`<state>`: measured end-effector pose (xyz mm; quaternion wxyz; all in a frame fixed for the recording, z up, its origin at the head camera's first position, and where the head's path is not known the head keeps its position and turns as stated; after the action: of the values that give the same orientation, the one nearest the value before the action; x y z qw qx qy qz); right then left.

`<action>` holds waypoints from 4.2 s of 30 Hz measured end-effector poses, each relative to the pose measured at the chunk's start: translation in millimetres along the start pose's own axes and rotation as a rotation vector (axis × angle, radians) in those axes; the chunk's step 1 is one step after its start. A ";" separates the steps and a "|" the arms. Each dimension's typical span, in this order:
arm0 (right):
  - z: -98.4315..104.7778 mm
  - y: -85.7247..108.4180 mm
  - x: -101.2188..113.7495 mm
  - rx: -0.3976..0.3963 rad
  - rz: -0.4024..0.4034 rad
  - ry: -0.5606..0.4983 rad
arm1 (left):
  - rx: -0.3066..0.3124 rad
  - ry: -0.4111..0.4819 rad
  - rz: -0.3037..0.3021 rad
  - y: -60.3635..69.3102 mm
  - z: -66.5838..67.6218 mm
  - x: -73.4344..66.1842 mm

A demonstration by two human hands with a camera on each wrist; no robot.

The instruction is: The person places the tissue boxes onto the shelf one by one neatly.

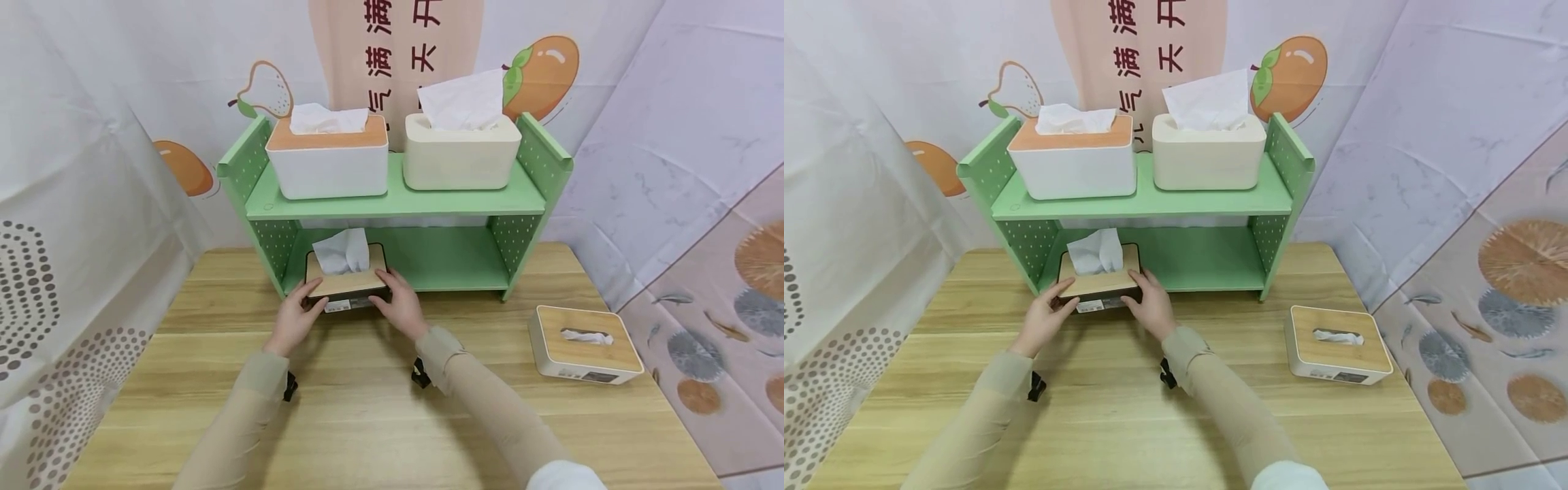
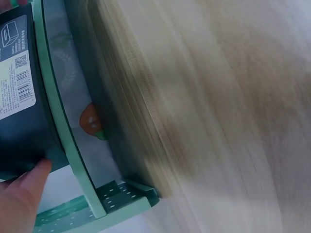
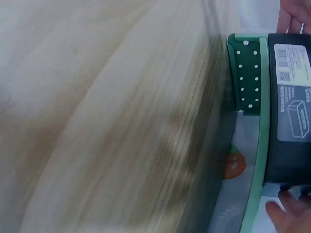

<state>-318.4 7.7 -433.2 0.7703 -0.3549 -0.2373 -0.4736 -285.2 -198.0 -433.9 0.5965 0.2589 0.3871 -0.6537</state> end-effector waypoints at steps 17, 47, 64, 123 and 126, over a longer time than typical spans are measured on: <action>-1.8 48.4 37.9 -0.031 0.407 0.490 | -0.141 -0.417 -0.388 57.5 -13.2 -48.5; -40.0 39.1 21.4 0.250 0.206 0.609 | 0.180 -0.705 -0.027 42.5 -46.6 4.3; -50.5 6.5 13.7 0.296 0.133 0.683 | 0.208 -0.800 0.029 6.2 -41.6 24.4; 64.4 77.9 -46.1 0.009 0.019 0.174 | 0.148 -0.376 -0.208 40.2 -107.6 -53.8; 81.5 84.1 -47.3 -0.023 0.049 0.199 | 0.160 -0.350 -0.198 42.6 -113.4 -56.2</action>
<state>-266.1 122.3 -441.7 0.7972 -0.3207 -0.1455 -0.4903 -248.8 -72.5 -461.6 0.5650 0.1488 0.2481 -0.7727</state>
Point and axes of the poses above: each hand's wrist, its own y-axis away from the middle knuckle, its own z-axis out of the back of the hand, x = y × z, the point moved 8 cm from there along -y, towards the middle knuckle
